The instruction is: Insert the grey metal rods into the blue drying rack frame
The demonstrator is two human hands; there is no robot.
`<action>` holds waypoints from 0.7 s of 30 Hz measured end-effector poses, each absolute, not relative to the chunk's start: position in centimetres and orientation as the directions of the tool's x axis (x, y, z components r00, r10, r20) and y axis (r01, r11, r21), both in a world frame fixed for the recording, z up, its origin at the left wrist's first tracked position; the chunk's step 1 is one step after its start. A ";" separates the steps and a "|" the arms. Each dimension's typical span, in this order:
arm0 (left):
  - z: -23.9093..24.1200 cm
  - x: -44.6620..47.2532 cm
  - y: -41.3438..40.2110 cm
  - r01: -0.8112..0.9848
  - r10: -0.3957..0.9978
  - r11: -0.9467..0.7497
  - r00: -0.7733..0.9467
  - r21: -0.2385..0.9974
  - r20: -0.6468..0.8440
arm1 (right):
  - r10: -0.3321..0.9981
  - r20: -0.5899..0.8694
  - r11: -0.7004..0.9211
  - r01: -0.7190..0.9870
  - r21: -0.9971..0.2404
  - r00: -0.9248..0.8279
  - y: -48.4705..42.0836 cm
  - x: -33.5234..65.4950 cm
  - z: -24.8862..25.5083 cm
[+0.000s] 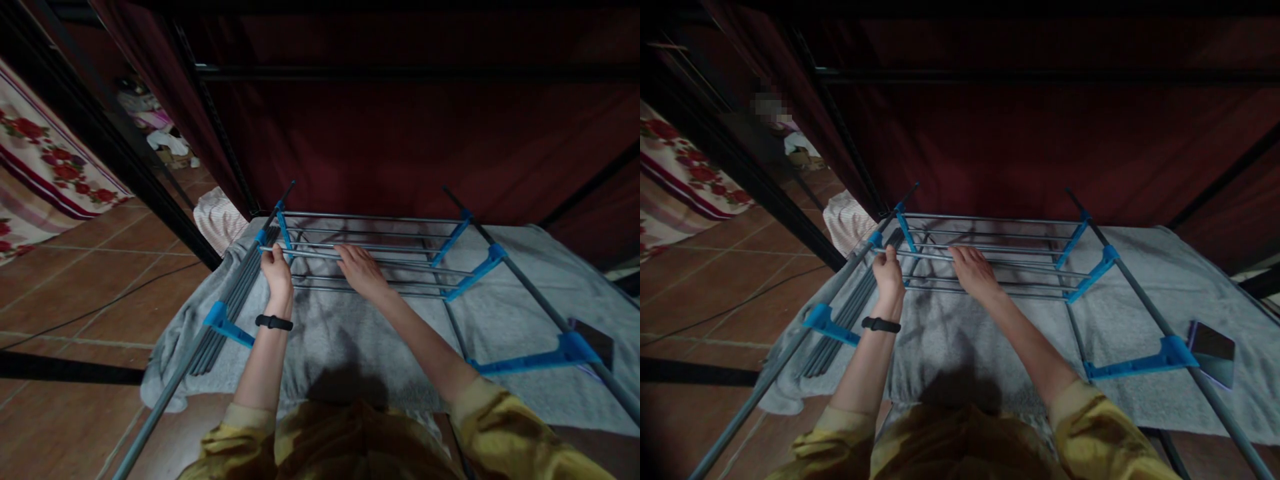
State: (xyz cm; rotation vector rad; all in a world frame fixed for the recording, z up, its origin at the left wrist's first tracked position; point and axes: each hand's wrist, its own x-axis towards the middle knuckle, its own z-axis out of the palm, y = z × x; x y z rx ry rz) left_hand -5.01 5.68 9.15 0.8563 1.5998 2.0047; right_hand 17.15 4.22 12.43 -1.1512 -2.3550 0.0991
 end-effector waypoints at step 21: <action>7.6 -6.6 6.9 0.347 0.500 -0.145 -0.783 0.927 0.371 | 0.729 0.185 0.682 0.720 -0.126 -0.659 5.9 14.1 14.7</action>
